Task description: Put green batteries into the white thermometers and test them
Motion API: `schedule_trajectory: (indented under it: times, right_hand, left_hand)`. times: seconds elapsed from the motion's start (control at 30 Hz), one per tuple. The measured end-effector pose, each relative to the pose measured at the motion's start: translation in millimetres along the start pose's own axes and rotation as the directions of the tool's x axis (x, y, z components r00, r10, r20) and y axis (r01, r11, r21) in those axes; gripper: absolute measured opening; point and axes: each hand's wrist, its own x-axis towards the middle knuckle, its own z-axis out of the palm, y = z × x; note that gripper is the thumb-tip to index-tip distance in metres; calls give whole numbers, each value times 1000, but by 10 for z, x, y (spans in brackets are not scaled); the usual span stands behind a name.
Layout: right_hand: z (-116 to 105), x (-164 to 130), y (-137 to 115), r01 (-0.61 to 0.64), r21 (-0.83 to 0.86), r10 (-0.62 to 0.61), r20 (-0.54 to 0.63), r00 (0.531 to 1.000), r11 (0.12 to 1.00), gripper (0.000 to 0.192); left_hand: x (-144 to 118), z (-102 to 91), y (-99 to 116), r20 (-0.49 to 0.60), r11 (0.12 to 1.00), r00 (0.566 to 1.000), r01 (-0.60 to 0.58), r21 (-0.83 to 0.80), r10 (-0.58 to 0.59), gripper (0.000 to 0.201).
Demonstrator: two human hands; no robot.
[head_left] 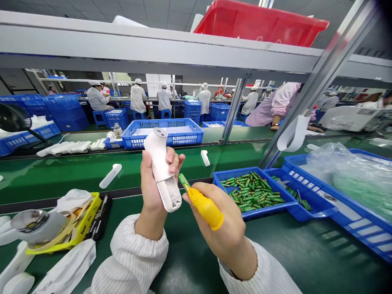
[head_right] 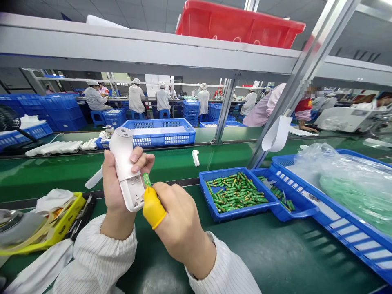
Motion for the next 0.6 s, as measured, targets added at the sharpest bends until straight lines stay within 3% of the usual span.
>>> schedule_trajectory:
  times: [0.2, 0.27, 0.3, 0.37, 0.43, 0.5, 0.53, 0.6]
  right_hand:
    - [-25, 44, -45, 27, 49, -33, 135, 990, 998, 13]
    - [-36, 70, -36, -43, 118, 23, 164, 986, 992, 7]
    - [-38, 83, -29, -134, 162, 102, 192, 976, 978, 6]
    - [-30, 104, -11, -415, 283, 336, 289, 897, 865, 16]
    - [-8, 118, 5, -684, 404, 516, 454, 727, 608, 23]
    - [10, 129, 16, -803, 452, 560, 576, 596, 389, 26]
    - [9, 134, 22, -815, 461, 567, 589, 576, 350, 27]
    - [-22, 150, 35, -780, 485, 572, 533, 623, 397, 22]
  left_hand:
    - [15, -25, -14, 49, 998, 999, 6, -62, -3, 49]
    - [12, -22, -6, 80, 996, 997, 21, -84, -14, 49]
    - [6, -15, 0, 91, 996, 996, 27, -88, -19, 48]
    - [-14, 11, 9, 104, 997, 995, 17, -73, -9, 45]
    - [-38, 43, 11, 132, 999, 991, 21, -33, -16, 42]
    - [-60, 68, 3, 158, 999, 986, 50, 3, -50, 43]
    - [-68, 75, -2, 158, 998, 985, 64, 6, -64, 43]
    - [-77, 80, -15, 122, 992, 986, 119, -29, -115, 45]
